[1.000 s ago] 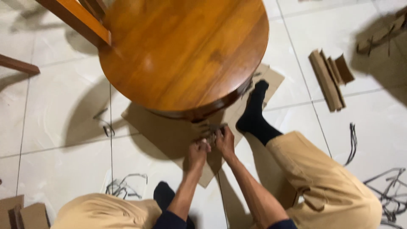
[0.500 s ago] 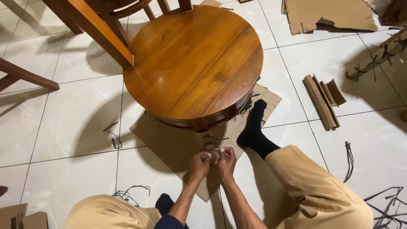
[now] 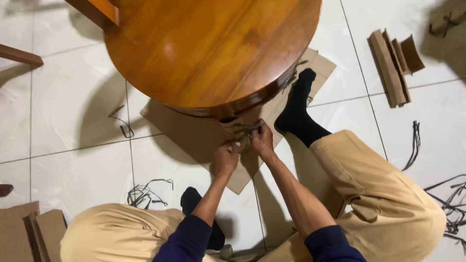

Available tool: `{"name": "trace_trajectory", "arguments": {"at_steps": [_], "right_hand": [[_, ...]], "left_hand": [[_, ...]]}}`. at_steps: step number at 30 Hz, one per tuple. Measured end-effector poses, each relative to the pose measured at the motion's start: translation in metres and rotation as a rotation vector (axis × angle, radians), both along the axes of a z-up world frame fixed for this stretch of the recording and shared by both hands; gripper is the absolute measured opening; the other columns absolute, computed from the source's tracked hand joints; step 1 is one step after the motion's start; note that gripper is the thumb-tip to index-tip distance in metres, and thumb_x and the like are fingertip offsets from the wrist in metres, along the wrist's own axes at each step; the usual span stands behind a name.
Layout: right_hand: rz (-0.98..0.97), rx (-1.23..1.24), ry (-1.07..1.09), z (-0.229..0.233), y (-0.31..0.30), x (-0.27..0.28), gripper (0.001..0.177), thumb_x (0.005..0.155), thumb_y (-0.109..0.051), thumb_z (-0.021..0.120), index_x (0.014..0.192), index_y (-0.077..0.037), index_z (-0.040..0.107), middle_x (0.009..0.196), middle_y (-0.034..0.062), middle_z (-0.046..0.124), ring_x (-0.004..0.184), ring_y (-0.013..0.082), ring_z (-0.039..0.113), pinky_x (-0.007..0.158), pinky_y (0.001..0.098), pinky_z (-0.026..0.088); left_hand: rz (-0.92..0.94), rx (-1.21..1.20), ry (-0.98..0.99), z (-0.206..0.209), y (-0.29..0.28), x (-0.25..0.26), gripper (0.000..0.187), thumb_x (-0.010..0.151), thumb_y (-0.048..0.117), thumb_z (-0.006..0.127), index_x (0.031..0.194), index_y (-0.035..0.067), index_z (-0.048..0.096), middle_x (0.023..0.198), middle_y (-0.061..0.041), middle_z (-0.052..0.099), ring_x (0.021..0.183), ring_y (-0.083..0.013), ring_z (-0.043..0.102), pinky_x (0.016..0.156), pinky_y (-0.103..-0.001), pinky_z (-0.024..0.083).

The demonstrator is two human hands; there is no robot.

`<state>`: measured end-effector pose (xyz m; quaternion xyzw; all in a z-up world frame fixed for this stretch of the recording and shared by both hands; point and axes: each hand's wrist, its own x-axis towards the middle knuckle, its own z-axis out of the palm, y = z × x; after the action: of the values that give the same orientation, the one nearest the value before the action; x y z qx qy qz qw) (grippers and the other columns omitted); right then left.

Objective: Wrapping chair legs with cardboard and securing them with plastic ties

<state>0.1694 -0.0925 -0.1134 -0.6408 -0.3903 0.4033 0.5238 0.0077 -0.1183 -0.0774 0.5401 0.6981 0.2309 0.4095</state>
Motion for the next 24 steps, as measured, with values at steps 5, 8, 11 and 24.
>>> {"name": "trace_trajectory", "arguments": {"at_steps": [5, 8, 11, 24], "right_hand": [[0.063, 0.008, 0.039, 0.012, -0.001, 0.005, 0.012, 0.091, 0.002, 0.055, 0.095, -0.006, 0.064, 0.079, 0.0113, 0.066, 0.077, 0.0235, 0.064, 0.072, 0.0429, 0.057], [0.062, -0.007, 0.042, 0.013, 0.0, 0.004, 0.013, 0.088, 0.002, 0.057, 0.094, -0.006, 0.064, 0.076, 0.0105, 0.064, 0.075, 0.0214, 0.06, 0.068, 0.0411, 0.056], [0.052, -0.013, 0.049, 0.019, 0.0, 0.001, 0.011, 0.087, 0.001, 0.058, 0.093, -0.006, 0.064, 0.074, 0.0102, 0.062, 0.073, 0.0206, 0.057, 0.065, 0.038, 0.055], [0.113, -0.001, 0.101, 0.014, 0.002, 0.012, 0.012, 0.087, -0.002, 0.056, 0.094, -0.002, 0.067, 0.083, 0.0217, 0.068, 0.08, 0.0339, 0.065, 0.073, 0.0501, 0.056]], "left_hand": [[0.009, -0.179, 0.228, 0.013, 0.0, 0.0, 0.038, 0.092, 0.051, 0.062, 0.097, 0.018, 0.08, 0.088, -0.005, 0.078, 0.095, -0.0333, 0.072, 0.092, -0.052, 0.049], [0.059, -0.156, 0.203, 0.05, 0.005, 0.005, 0.033, 0.089, 0.048, 0.069, 0.092, 0.017, 0.081, 0.088, -0.003, 0.079, 0.093, -0.0292, 0.073, 0.091, -0.048, 0.048], [0.138, -0.171, 0.013, 0.048, 0.005, 0.007, 0.031, 0.084, 0.044, 0.079, 0.092, 0.014, 0.083, 0.087, -0.005, 0.079, 0.09, -0.0226, 0.073, 0.082, -0.043, 0.053], [0.431, -0.515, -0.539, 0.056, 0.012, 0.029, 0.024, 0.093, 0.026, 0.074, 0.083, 0.004, 0.07, 0.065, -0.003, 0.056, 0.052, -0.0099, 0.049, 0.044, -0.017, 0.04]]}}
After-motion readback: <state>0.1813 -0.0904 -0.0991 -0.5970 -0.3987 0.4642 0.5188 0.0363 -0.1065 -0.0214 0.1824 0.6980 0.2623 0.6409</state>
